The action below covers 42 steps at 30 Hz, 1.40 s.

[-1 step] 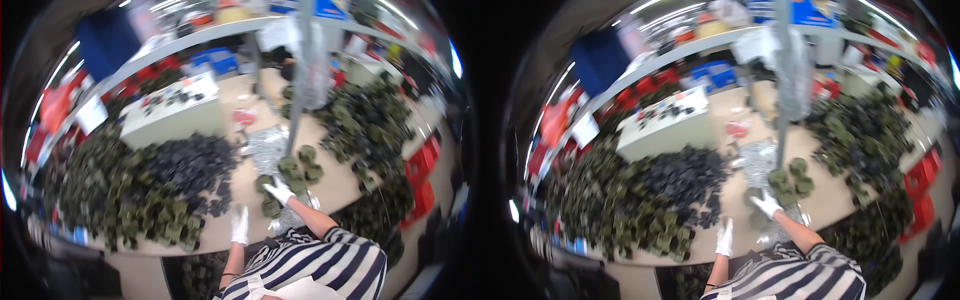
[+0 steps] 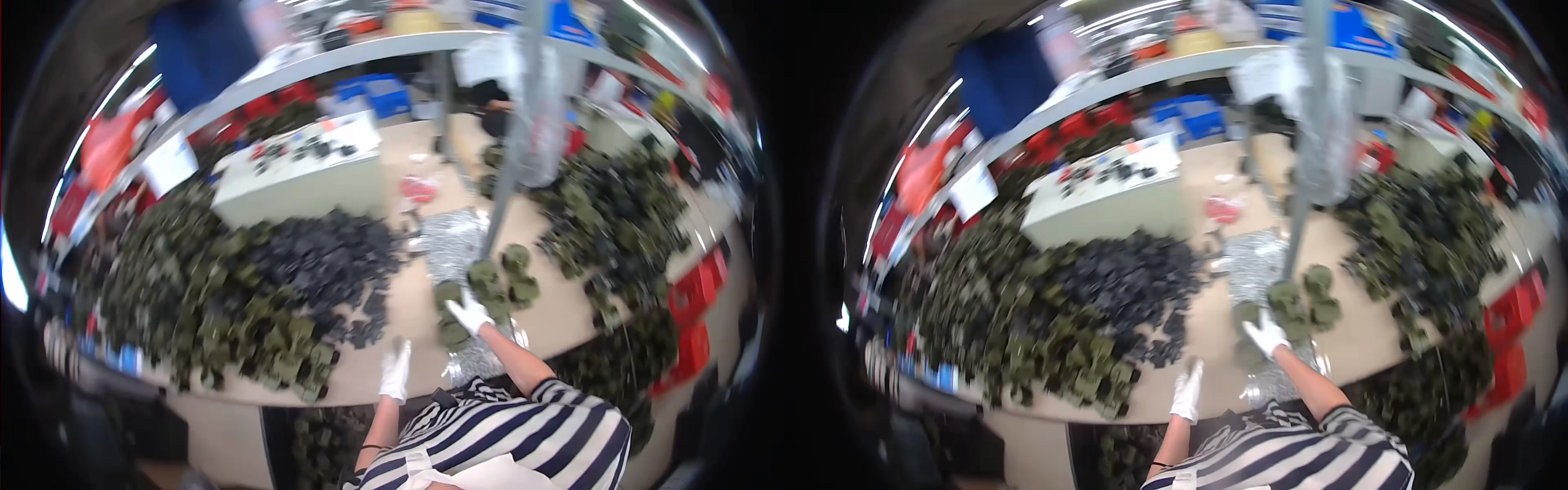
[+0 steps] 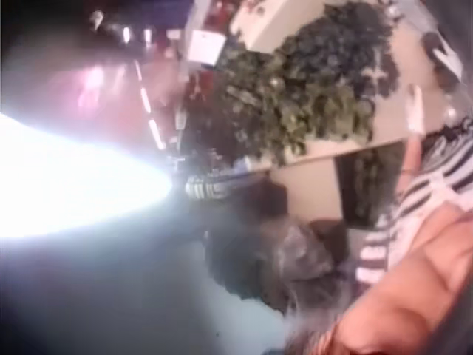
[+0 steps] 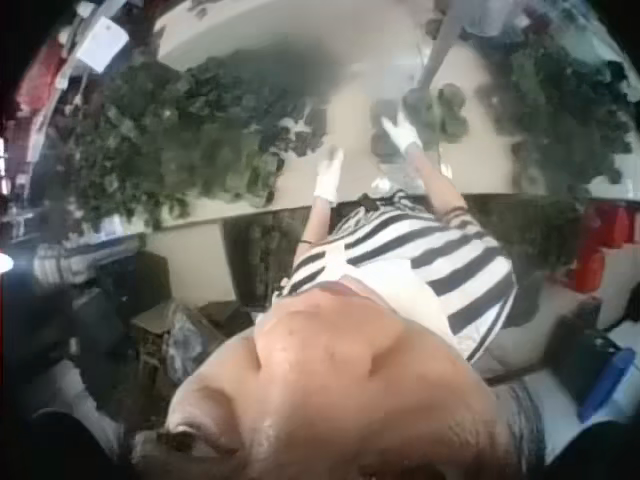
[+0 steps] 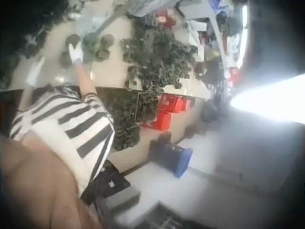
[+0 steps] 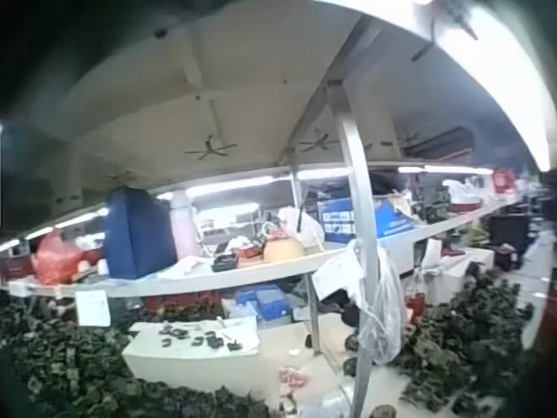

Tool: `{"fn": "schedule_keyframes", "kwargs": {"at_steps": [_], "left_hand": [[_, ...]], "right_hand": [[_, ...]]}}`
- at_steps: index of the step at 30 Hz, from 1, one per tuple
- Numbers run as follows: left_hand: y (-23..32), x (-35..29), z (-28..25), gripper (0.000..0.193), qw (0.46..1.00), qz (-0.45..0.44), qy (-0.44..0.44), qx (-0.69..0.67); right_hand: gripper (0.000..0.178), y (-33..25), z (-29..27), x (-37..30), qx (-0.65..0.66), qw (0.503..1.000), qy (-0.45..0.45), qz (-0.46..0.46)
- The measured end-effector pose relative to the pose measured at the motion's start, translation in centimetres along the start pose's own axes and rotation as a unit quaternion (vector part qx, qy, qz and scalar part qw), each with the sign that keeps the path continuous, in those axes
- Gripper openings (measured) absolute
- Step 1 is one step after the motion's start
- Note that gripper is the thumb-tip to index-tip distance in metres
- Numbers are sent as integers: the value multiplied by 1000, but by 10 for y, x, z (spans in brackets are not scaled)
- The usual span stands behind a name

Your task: The person assembles small green toy tanks by hand. They pick up green tank bodies and black treads from piles on a table, attach the treads to the bodies, and place the completed units into a black bin. The person also moves a red bowl of parts and handles a plastic bag during the process.

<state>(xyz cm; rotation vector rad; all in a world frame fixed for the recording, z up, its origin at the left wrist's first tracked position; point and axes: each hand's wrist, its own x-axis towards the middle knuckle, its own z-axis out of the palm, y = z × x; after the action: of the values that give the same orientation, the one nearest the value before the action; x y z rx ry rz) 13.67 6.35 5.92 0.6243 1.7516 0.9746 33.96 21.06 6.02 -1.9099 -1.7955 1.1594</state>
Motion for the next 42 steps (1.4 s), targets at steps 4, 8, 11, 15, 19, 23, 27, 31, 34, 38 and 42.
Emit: {"fn": "schedule_keyframes", "kwargs": {"at_steps": [4,8,11,15,19,23,27,31,34,38,42], "left_hand": [[75,-72,-42,47,985,57,-143,-77],[167,-162,-78,38,891,227,-366,-141],[254,-193,-59,23,673,528,-509,-95],[269,-198,18,42,524,697,-433,-229],[278,-199,25,41,559,712,-374,-199],[279,-209,32,39,564,755,-276,-191],[269,-237,27,38,560,793,-166,-172],[245,-275,7,36,587,789,-91,-157],[212,-325,-23,35,618,772,-76,-127],[160,-401,-59,33,657,743,-71,-106],[115,-484,-86,32,688,722,12,-70]], "right_hand": [[67,44,16,33,-75,957,240,-144],[43,-35,1,-21,29,944,189,-270],[36,-48,43,-9,82,945,-35,-315],[30,-104,97,-44,27,840,-135,-525],[29,-130,126,-73,25,797,-283,-534],[27,-126,142,-86,6,751,-351,-559],[26,-107,137,-108,-14,800,-396,-451],[22,-59,147,-114,-44,802,-392,-449],[22,-43,161,-143,-110,809,-385,-431],[23,-47,177,-225,-82,795,-382,-464],[26,-54,202,-344,-150,703,-442,-536]]}}
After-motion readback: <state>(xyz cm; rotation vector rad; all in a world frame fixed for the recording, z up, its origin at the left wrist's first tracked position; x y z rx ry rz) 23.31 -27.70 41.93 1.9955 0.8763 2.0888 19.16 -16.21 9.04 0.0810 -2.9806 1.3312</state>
